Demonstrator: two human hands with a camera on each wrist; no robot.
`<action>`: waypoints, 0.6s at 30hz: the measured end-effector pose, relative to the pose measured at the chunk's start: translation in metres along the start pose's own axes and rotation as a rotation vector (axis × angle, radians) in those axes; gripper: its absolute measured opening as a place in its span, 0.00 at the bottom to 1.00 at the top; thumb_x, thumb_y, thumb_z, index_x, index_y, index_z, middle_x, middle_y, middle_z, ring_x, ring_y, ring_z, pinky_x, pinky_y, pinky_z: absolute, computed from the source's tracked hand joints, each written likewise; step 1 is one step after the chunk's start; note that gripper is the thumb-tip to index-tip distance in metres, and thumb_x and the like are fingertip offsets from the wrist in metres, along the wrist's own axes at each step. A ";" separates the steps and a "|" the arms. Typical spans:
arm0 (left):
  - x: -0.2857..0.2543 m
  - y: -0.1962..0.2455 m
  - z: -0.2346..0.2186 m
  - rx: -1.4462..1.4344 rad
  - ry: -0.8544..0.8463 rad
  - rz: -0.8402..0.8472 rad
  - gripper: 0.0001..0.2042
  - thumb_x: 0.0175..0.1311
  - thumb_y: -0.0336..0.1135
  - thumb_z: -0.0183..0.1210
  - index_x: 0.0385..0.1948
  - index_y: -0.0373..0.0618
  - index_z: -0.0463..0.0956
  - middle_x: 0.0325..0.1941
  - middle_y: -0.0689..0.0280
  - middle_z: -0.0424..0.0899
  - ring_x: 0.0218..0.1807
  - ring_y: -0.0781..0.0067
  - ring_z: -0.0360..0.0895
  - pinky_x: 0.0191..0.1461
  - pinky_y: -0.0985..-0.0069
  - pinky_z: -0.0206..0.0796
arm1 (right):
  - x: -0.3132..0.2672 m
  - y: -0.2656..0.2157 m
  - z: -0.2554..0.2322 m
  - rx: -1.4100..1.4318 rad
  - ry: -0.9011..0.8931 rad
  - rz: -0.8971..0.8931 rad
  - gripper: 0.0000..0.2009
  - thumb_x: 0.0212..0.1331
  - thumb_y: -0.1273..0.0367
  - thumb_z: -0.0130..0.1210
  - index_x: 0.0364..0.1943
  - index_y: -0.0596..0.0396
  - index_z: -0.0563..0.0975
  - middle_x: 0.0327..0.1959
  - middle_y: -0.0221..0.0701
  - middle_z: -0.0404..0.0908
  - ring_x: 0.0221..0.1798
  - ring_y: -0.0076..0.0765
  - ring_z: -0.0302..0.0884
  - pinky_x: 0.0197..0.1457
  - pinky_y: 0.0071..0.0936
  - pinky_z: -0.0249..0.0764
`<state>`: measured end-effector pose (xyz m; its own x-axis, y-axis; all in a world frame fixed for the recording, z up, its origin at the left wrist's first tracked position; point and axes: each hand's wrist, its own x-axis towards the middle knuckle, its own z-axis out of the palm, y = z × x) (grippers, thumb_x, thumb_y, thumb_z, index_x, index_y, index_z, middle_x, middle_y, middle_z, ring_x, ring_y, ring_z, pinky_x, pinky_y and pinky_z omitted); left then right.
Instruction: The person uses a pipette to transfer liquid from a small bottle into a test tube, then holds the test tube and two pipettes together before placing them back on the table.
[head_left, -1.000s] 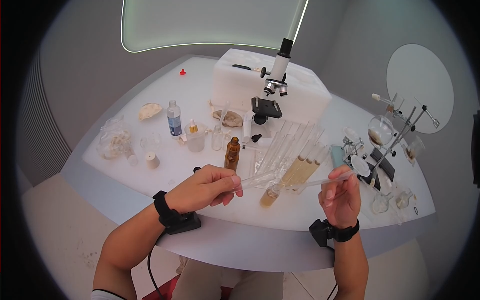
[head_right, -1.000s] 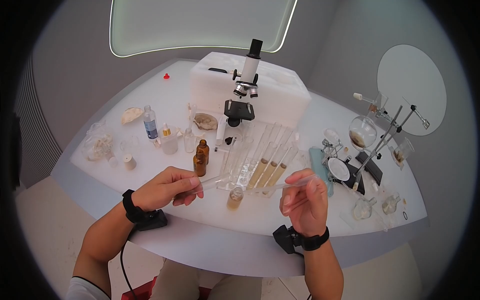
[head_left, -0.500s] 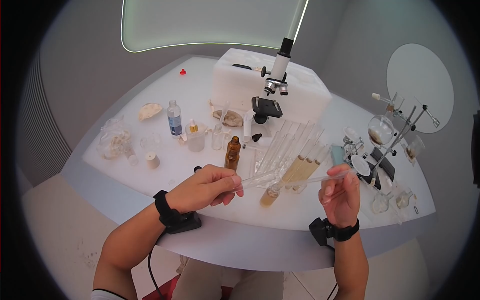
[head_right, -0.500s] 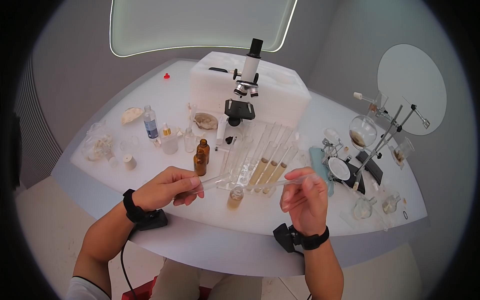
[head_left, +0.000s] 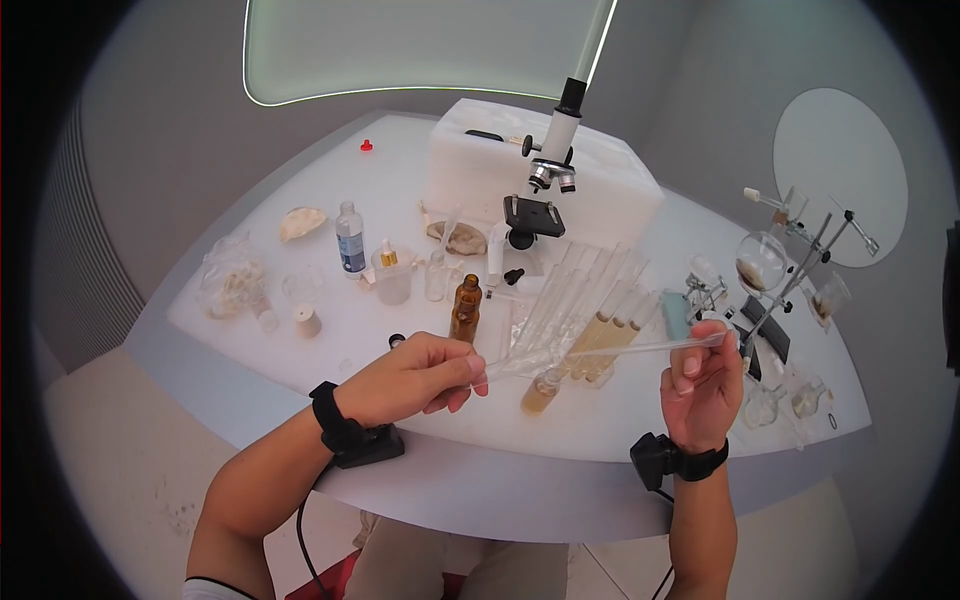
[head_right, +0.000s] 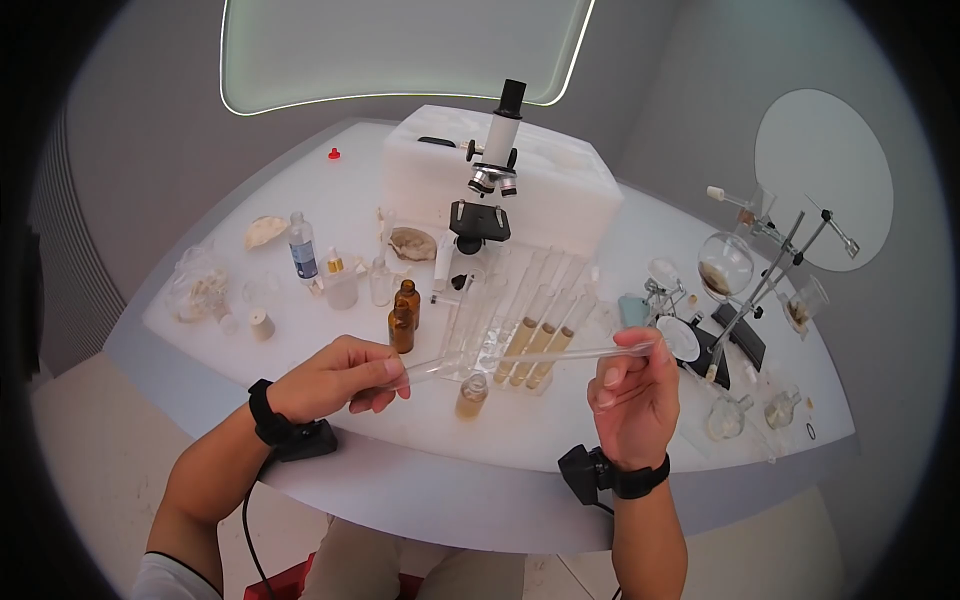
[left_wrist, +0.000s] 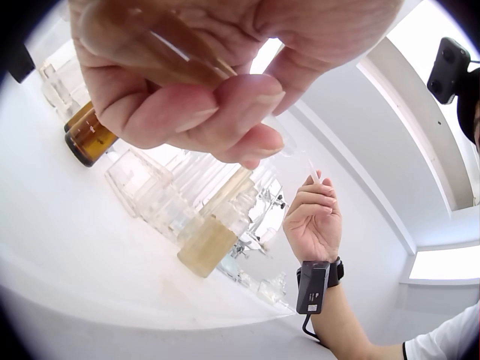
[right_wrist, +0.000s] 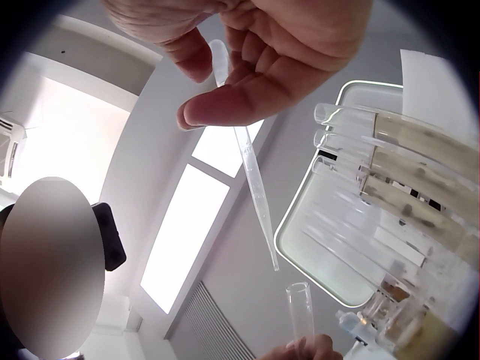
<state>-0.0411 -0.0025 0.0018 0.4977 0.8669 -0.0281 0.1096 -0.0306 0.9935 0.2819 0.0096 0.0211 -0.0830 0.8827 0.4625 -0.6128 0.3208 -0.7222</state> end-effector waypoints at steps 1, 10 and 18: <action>0.000 -0.001 0.000 -0.005 -0.005 -0.001 0.18 0.74 0.45 0.50 0.33 0.40 0.79 0.19 0.72 0.73 0.20 0.86 0.61 0.26 0.83 0.54 | -0.001 0.000 0.001 0.000 0.001 0.000 0.20 0.76 0.56 0.37 0.46 0.60 0.74 0.22 0.28 0.77 0.21 0.23 0.70 0.22 0.21 0.66; 0.000 0.002 0.000 0.005 -0.015 -0.029 0.17 0.74 0.44 0.50 0.34 0.38 0.80 0.20 0.71 0.74 0.21 0.84 0.63 0.28 0.83 0.57 | -0.001 0.004 0.002 -0.100 -0.026 0.024 0.20 0.75 0.57 0.39 0.45 0.60 0.74 0.22 0.30 0.77 0.18 0.24 0.71 0.20 0.23 0.68; -0.001 0.000 0.000 0.002 -0.008 -0.019 0.17 0.73 0.44 0.51 0.33 0.39 0.80 0.19 0.71 0.74 0.21 0.85 0.62 0.27 0.83 0.56 | 0.000 0.005 0.000 -0.102 0.023 0.018 0.19 0.75 0.57 0.42 0.43 0.61 0.75 0.21 0.30 0.77 0.18 0.24 0.72 0.20 0.21 0.68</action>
<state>-0.0414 -0.0032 0.0013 0.5026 0.8632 -0.0477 0.1209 -0.0155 0.9925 0.2786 0.0110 0.0173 -0.0745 0.8958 0.4382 -0.5277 0.3374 -0.7795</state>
